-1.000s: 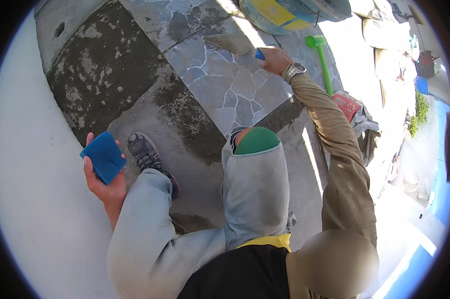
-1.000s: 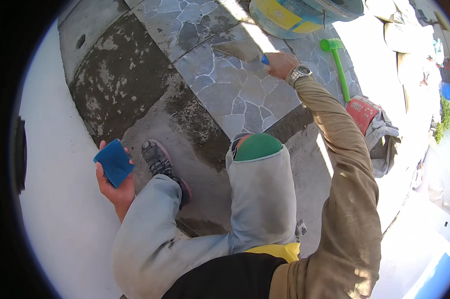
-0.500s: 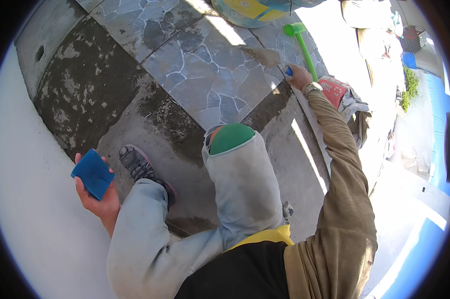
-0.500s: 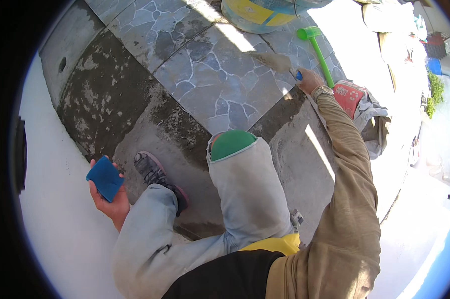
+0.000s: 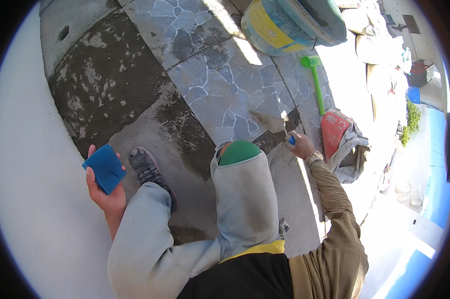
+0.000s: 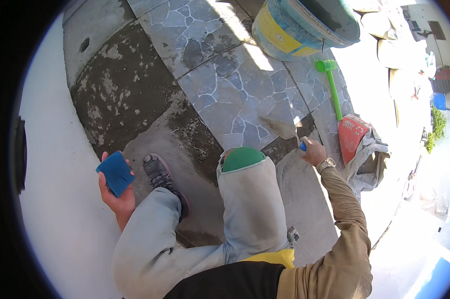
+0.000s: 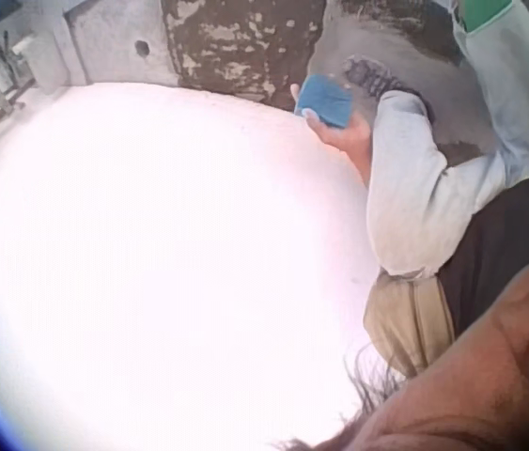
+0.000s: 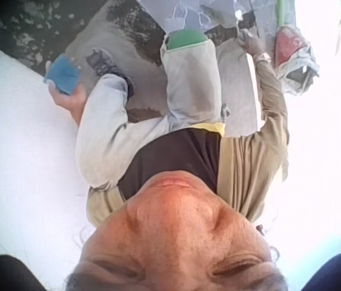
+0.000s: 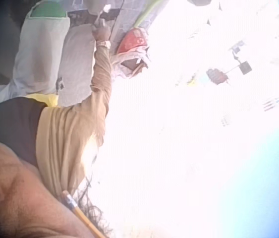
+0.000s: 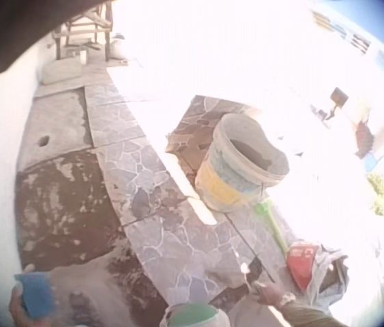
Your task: Laying tiles on a floor surface using a mallet, sponge, and trowel.
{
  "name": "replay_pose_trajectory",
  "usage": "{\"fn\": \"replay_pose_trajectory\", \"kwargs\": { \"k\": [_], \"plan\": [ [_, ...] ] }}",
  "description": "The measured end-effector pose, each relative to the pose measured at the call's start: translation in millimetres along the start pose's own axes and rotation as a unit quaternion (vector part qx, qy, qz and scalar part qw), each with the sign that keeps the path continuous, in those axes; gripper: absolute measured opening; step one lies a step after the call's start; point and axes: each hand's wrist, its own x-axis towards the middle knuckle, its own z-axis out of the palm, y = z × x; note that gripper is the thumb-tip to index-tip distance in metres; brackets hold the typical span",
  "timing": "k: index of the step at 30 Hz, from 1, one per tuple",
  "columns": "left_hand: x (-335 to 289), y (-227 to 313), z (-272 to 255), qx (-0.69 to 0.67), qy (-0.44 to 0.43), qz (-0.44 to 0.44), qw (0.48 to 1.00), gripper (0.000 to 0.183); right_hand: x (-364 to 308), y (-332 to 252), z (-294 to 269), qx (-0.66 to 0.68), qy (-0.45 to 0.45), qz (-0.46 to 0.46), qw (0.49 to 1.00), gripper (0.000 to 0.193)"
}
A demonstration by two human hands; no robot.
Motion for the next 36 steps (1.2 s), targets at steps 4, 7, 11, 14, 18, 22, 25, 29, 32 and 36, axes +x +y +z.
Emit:
{"fn": "replay_pose_trajectory", "kwargs": {
  "k": [4, 7, 11, 14, 18, 22, 25, 29, 32, 36],
  "plan": [
    [2, 2, 3, -0.016, -0.02, -0.009, 1.0, 0.064, 50, -74, -17, 0.125, 0.079, -0.093, 0.985, 0.036],
    [5, 3, 1, -0.034, -0.019, -0.011, 0.999, 0.065, 125, -130, -20, 0.118, 0.134, -0.1, 0.979, 0.034],
    [8, 7, -5, -0.061, -0.034, -0.009, 0.998, 0.063, 193, -212, -11, -0.024, 0.123, -0.286, 0.95, 0.033],
    [4, 7, -8, -0.064, -0.009, -0.021, 0.998, 0.062, 193, -274, -8, -0.052, 0.111, -0.428, 0.896, 0.031],
    [2, 11, -16, -0.089, 0.003, -0.011, 0.996, 0.062, 159, -315, -33, 0.262, -0.102, -0.195, 0.94, 0.023],
    [5, 15, -26, -0.095, 0.013, -0.004, 0.995, 0.064, 103, -326, -22, 0.449, -0.153, 0.021, 0.88, 0.025],
    [9, 15, -30, -0.099, 0.017, -0.008, 0.995, 0.064, 78, -354, 9, 0.514, -0.201, 0.064, 0.832, 0.029],
    [13, 16, -34, -0.102, 0.011, -0.003, 0.995, 0.065, 112, -419, 17, 0.56, -0.164, 0.033, 0.811, 0.023],
    [14, 20, -38, -0.099, 0.034, 0.0, 0.994, 0.064, 167, -477, 7, 0.602, -0.163, 0.026, 0.781, 0.024],
    [17, 27, -46, -0.109, 0.051, 0.014, 0.993, 0.064, 239, -541, -10, 0.621, -0.147, -0.009, 0.77, 0.023]
  ]
}}
